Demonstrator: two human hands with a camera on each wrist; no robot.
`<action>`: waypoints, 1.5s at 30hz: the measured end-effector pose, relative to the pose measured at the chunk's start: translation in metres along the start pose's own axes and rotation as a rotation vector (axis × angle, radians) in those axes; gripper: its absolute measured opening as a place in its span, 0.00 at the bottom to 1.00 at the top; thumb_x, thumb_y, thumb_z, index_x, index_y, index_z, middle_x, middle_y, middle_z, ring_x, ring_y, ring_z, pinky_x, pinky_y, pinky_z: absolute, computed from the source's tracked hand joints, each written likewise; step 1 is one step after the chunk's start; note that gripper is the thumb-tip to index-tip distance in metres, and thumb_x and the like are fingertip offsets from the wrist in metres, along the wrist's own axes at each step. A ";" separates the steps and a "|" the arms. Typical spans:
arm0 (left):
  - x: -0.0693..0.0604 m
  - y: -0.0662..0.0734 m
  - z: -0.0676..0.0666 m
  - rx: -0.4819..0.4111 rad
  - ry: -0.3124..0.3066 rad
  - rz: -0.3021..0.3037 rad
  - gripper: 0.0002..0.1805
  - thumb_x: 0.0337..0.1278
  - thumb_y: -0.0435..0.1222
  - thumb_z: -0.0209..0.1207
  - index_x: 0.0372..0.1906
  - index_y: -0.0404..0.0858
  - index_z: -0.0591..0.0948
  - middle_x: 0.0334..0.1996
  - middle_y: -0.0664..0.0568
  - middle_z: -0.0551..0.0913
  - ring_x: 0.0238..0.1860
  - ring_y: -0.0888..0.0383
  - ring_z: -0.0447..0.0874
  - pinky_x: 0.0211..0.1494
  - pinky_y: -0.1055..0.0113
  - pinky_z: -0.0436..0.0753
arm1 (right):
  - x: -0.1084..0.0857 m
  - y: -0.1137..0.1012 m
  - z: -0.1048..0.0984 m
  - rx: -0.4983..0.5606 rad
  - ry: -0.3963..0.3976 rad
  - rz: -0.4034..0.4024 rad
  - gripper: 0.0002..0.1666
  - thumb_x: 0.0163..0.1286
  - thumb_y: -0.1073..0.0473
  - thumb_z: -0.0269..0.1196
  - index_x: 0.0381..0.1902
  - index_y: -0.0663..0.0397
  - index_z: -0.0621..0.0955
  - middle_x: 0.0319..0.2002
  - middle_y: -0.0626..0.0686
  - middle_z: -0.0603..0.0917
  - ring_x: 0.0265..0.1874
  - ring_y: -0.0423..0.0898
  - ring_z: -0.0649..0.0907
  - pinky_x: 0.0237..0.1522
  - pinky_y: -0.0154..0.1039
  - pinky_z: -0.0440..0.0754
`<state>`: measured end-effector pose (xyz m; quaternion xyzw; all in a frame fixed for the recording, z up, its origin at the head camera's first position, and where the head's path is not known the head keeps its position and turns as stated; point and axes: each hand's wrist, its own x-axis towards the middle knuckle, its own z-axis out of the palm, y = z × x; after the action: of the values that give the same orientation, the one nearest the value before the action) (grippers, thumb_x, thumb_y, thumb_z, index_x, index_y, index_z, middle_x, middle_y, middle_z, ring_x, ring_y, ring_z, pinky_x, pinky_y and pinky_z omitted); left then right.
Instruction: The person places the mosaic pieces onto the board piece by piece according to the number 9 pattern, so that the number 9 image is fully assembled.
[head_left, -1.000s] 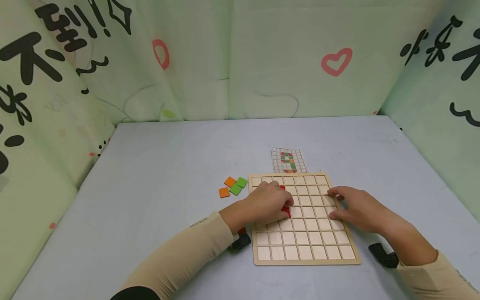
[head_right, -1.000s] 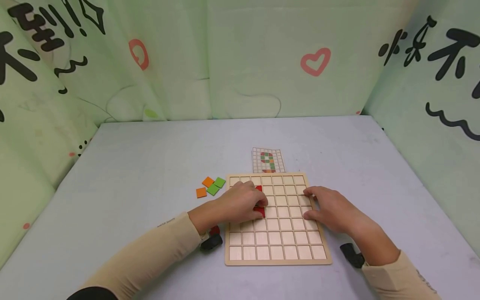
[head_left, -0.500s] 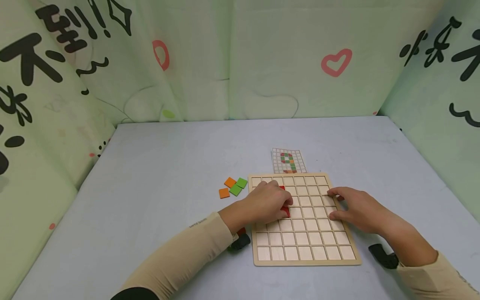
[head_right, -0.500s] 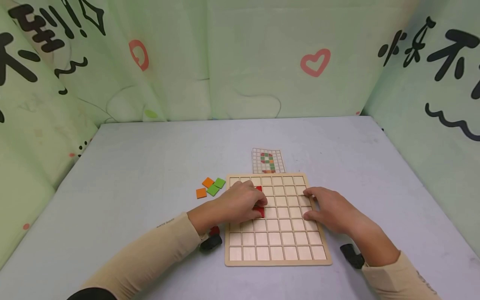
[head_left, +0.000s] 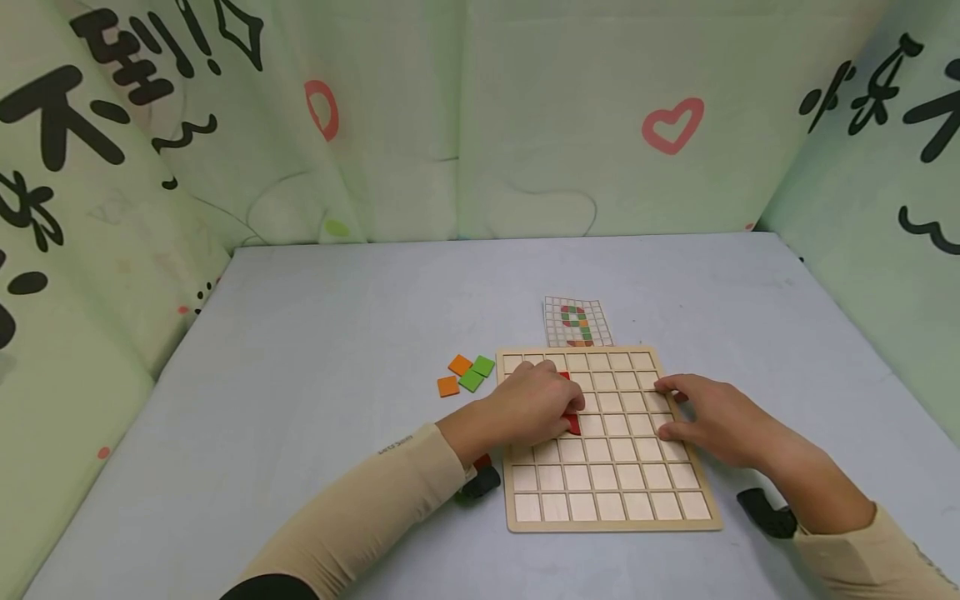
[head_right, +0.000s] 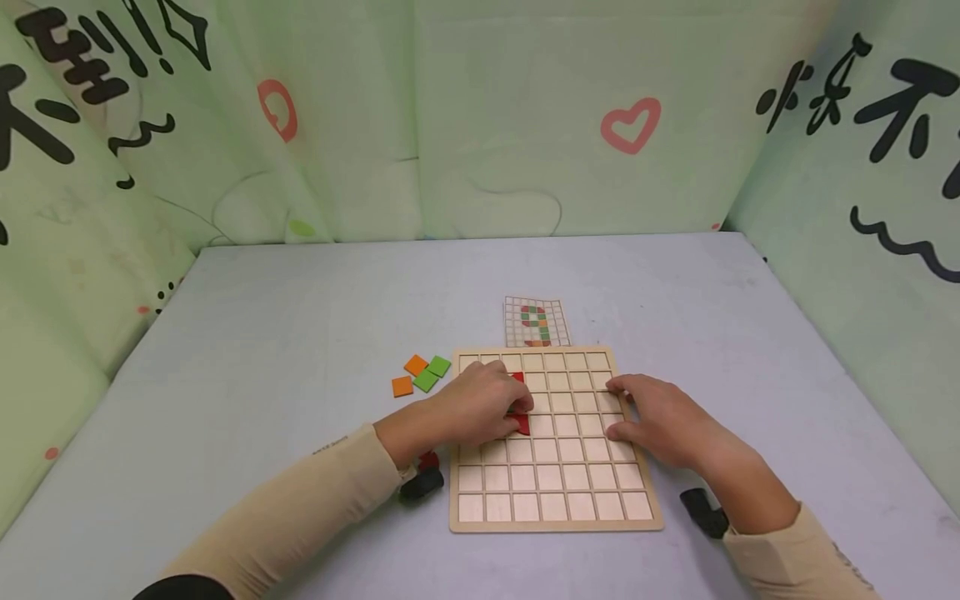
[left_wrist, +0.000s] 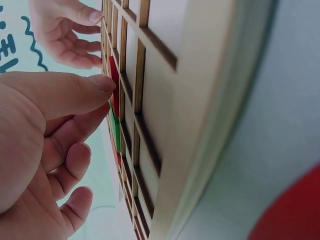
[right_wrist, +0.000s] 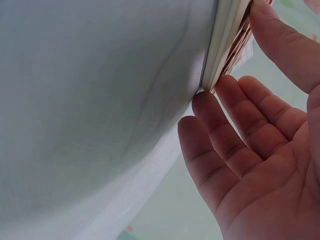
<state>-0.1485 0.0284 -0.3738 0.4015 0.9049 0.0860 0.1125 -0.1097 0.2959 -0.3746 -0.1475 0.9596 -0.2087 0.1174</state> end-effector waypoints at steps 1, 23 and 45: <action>0.000 0.000 0.000 0.002 -0.001 0.000 0.11 0.65 0.42 0.64 0.50 0.49 0.85 0.38 0.66 0.83 0.44 0.62 0.71 0.50 0.67 0.70 | 0.000 0.000 0.000 -0.001 0.000 0.000 0.37 0.62 0.52 0.72 0.63 0.67 0.73 0.55 0.64 0.80 0.55 0.64 0.78 0.52 0.59 0.74; 0.001 0.000 0.001 -0.009 -0.001 -0.010 0.12 0.65 0.42 0.65 0.51 0.50 0.85 0.39 0.66 0.83 0.44 0.62 0.71 0.48 0.68 0.70 | 0.000 -0.001 0.000 -0.011 -0.003 0.001 0.36 0.63 0.53 0.72 0.62 0.68 0.73 0.55 0.65 0.79 0.54 0.65 0.78 0.52 0.61 0.73; 0.001 0.001 -0.001 -0.031 -0.005 -0.019 0.12 0.64 0.44 0.65 0.51 0.50 0.85 0.36 0.67 0.81 0.43 0.62 0.70 0.48 0.67 0.69 | -0.001 0.001 0.000 -0.016 -0.004 -0.002 0.37 0.62 0.53 0.73 0.62 0.68 0.73 0.54 0.64 0.79 0.54 0.64 0.78 0.52 0.59 0.74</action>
<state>-0.1487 0.0299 -0.3731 0.3913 0.9069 0.0977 0.1217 -0.1094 0.2969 -0.3746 -0.1498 0.9609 -0.2009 0.1177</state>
